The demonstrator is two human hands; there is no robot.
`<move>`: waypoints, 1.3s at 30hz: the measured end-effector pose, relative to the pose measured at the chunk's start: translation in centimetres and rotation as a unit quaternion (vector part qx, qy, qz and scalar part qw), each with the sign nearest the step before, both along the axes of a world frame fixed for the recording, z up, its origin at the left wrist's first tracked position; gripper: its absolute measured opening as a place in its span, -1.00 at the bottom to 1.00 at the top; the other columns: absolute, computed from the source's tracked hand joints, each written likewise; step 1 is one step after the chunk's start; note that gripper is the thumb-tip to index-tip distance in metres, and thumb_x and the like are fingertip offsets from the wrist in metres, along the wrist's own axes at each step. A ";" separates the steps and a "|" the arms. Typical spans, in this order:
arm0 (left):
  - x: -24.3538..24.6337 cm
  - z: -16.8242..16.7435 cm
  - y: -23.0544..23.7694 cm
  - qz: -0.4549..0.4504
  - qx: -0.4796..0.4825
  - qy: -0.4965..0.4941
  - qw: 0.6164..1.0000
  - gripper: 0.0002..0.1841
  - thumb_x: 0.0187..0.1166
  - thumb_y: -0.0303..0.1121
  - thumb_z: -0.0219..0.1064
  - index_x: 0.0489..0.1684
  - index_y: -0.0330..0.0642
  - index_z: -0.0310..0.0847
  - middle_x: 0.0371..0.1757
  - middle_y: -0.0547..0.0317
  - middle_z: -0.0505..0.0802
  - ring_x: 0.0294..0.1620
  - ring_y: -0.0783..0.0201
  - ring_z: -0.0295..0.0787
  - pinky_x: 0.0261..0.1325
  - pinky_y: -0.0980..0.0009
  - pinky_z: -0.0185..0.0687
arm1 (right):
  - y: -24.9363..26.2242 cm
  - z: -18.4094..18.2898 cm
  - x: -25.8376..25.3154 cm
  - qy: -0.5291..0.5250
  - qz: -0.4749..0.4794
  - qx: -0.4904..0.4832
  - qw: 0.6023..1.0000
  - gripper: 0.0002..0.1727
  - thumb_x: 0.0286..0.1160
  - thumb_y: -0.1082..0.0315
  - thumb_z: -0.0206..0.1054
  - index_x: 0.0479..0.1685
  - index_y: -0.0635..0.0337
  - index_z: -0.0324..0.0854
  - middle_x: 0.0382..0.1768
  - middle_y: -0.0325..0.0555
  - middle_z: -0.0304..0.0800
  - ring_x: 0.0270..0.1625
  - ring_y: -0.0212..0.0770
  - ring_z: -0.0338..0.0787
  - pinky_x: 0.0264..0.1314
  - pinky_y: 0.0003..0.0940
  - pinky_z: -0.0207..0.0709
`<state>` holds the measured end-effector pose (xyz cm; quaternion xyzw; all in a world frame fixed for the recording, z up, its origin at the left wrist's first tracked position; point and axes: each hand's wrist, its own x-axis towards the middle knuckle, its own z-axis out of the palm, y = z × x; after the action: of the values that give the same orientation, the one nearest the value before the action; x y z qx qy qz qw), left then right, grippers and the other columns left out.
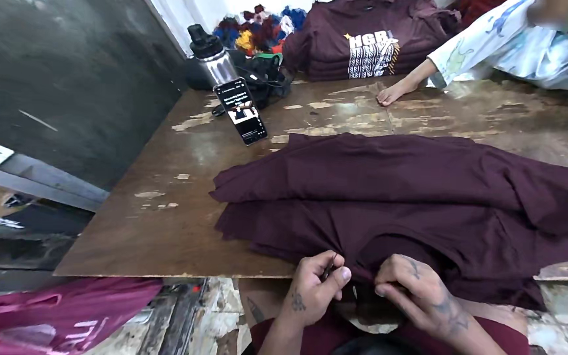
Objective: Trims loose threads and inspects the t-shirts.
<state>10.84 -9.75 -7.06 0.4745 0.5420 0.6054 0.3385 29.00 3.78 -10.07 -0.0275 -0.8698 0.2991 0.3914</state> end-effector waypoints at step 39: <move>-0.1 -0.1 0.3 -0.019 -0.011 0.032 0.999 -0.82 0.63 -0.25 0.31 -0.40 -0.04 0.60 -0.61 0.58 0.62 -0.62 0.74 0.55 -0.52 0.74 0.52 | -0.5 3.5 -1.8 -0.101 -0.052 0.010 0.994 -0.68 0.55 0.15 0.31 -0.23 0.27 0.76 -0.49 -0.08 0.84 -0.54 -0.18 0.82 -0.56 -0.27 0.64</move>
<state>10.74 -9.48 -7.12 0.5003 0.5497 0.5774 0.3378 27.20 3.29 -6.57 -0.0983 -0.9053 0.2652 0.3170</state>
